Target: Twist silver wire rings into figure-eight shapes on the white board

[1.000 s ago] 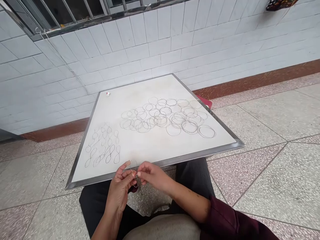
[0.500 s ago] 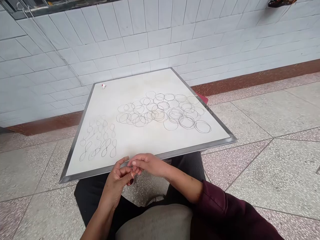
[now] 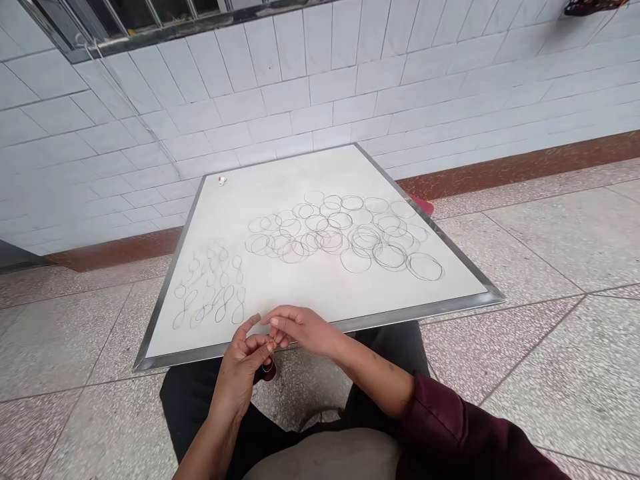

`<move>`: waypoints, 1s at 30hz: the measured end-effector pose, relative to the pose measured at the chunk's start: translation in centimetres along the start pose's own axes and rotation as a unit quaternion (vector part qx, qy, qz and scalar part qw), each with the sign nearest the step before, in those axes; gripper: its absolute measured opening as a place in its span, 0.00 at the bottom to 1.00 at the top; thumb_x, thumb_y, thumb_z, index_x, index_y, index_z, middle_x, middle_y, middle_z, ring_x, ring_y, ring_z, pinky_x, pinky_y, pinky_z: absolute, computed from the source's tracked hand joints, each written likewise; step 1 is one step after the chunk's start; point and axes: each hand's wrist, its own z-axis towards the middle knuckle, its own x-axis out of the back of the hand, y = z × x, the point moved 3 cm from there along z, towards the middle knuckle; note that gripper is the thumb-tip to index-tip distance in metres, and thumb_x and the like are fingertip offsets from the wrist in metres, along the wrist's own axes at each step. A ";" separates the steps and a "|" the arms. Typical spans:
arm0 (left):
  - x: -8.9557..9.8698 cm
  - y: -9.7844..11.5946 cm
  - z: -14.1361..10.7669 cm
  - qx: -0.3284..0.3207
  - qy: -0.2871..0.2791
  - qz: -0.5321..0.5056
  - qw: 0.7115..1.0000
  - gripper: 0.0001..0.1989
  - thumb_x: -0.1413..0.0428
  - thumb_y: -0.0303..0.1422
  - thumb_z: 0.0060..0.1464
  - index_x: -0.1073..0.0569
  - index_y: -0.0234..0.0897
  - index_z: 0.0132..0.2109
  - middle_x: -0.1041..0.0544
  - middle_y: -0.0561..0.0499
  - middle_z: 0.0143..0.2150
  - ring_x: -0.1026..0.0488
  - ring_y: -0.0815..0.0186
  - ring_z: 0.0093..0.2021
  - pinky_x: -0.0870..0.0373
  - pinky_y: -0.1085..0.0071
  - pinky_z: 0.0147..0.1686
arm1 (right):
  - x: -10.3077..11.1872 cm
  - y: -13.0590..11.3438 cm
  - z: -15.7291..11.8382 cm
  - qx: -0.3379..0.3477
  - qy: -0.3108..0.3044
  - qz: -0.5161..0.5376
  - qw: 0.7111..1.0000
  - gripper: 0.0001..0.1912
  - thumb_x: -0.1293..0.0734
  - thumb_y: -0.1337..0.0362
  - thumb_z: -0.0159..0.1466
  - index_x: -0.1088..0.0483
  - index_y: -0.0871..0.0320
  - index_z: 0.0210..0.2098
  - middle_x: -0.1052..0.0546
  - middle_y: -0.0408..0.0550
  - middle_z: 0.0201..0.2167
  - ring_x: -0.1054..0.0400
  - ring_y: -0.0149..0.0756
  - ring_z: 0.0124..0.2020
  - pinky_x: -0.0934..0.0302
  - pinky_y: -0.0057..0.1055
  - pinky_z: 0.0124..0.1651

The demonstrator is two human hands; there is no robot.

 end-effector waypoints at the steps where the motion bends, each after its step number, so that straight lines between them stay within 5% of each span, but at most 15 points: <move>1: 0.2 0.0 0.2 -0.008 0.009 -0.002 1.000 0.40 0.34 0.36 0.46 0.40 0.32 0.63 0.23 0.53 0.29 0.30 0.68 0.29 0.36 0.71 0.32 | -0.1 -0.1 0.3 0.011 0.019 -0.015 1.000 0.20 0.35 0.48 0.65 0.27 0.59 0.45 0.26 0.45 0.32 0.31 0.29 0.30 0.35 0.30 0.37; 6: 0.9 0.2 1.4 -0.025 0.036 -0.009 0.999 0.40 0.34 0.36 0.45 0.39 0.32 0.63 0.23 0.51 0.31 0.28 0.65 0.32 0.34 0.70 0.33 | -0.2 0.0 2.3 0.042 0.093 -0.064 0.993 0.16 0.36 0.52 0.65 0.26 0.57 0.43 0.28 0.42 0.30 0.31 0.29 0.26 0.34 0.29 0.33; 16: 1.8 0.6 4.1 -0.047 0.093 0.008 0.995 0.35 0.36 0.34 0.45 0.36 0.32 0.61 0.21 0.50 0.33 0.28 0.66 0.32 0.32 0.67 0.38 | 0.9 1.9 6.8 0.086 0.138 -0.102 0.981 0.12 0.37 0.59 0.65 0.26 0.56 0.42 0.28 0.40 0.26 0.31 0.28 0.24 0.33 0.28 0.31; 25: 2.9 -0.2 5.1 -0.059 0.098 0.021 0.993 0.35 0.36 0.35 0.48 0.37 0.36 0.62 0.20 0.42 0.46 0.25 0.61 0.48 0.34 0.61 0.52 | 1.8 2.8 8.3 0.063 0.155 -0.084 0.982 0.12 0.36 0.58 0.64 0.27 0.57 0.41 0.28 0.41 0.29 0.31 0.27 0.25 0.32 0.26 0.30; 30: 3.4 -0.2 4.2 -0.136 0.135 0.080 0.978 0.26 0.40 0.35 0.54 0.33 0.40 0.59 0.25 0.41 0.55 0.30 0.58 0.57 0.35 0.59 0.56 | 2.2 3.4 9.7 0.018 0.161 -0.086 0.983 0.09 0.36 0.62 0.64 0.27 0.58 0.40 0.29 0.41 0.28 0.31 0.26 0.24 0.33 0.24 0.27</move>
